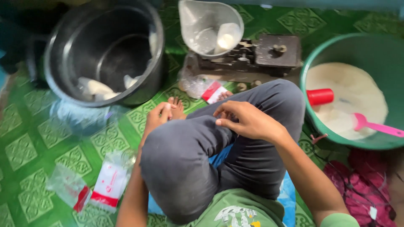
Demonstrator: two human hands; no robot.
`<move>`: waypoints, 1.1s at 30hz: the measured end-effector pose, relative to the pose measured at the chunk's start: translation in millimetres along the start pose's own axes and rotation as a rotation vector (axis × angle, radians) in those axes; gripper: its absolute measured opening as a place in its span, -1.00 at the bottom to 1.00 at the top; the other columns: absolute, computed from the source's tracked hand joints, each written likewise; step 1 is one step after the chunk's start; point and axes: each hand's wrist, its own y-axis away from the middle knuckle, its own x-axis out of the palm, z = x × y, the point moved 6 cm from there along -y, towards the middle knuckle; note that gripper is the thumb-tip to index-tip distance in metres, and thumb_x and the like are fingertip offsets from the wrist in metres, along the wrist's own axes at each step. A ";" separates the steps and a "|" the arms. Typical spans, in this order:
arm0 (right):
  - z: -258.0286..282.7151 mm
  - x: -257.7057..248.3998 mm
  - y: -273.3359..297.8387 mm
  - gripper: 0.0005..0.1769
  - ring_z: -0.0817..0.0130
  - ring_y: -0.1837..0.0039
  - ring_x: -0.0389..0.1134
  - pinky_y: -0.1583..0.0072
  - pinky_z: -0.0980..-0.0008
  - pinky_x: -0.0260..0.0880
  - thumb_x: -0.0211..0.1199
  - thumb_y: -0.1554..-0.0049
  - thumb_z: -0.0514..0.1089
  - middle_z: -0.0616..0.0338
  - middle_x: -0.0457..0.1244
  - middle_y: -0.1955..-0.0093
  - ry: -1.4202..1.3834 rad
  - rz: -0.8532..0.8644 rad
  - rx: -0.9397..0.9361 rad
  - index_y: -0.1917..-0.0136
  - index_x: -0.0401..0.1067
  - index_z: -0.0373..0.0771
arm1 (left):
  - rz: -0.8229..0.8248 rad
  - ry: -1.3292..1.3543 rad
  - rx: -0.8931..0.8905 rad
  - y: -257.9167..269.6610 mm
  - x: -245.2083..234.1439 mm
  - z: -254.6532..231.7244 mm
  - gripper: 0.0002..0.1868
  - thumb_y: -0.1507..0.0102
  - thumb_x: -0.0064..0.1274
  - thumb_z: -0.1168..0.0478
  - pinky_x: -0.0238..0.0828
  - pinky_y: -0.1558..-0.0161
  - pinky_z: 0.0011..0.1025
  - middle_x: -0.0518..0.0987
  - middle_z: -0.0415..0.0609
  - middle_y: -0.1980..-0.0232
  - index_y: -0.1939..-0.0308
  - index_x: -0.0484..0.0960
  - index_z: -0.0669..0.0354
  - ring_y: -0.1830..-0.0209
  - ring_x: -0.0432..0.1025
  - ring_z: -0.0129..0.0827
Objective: Packaging powdered food by scooping it from a large basin into small plastic bags using a funnel and organizing the bags in a tub.
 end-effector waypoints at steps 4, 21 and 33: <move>-21.7 -24.6 12.7 -0.71 0.17 0.09 0.44 0.00 0.27 0.43 0.21 -0.16 -0.05 0.05 0.35 0.20 -0.034 -0.069 0.002 -0.02 0.48 -0.30 | 0.181 -0.211 -0.062 -37.1 49.5 6.3 -0.69 -0.35 -0.16 -0.10 0.18 -0.32 -0.07 0.60 0.03 -0.08 0.01 0.61 -0.16 -0.23 0.36 0.02; -315.4 -155.8 119.4 -0.62 0.04 -0.07 0.35 -0.05 0.10 0.41 0.17 -0.20 0.12 0.08 0.26 0.05 0.500 -0.571 0.741 -0.20 0.43 -0.06 | 0.583 -0.398 -0.311 -125.9 138.7 183.8 -0.46 -0.40 -0.40 0.09 -0.24 -0.58 -0.33 0.50 0.15 -0.18 -0.21 0.45 0.50 -0.37 0.26 -0.19; -374.9 -118.5 126.9 -0.25 -0.14 -0.19 0.21 -0.16 0.08 0.31 0.37 0.13 0.22 -0.20 0.14 -0.26 0.456 -0.800 0.804 -0.24 0.43 -0.20 | 0.475 -0.498 -0.216 -117.1 137.0 240.8 -0.12 -0.21 -0.10 -0.23 -0.06 -0.32 -0.41 0.19 0.20 -0.30 -0.27 0.10 0.52 -0.25 0.13 -0.12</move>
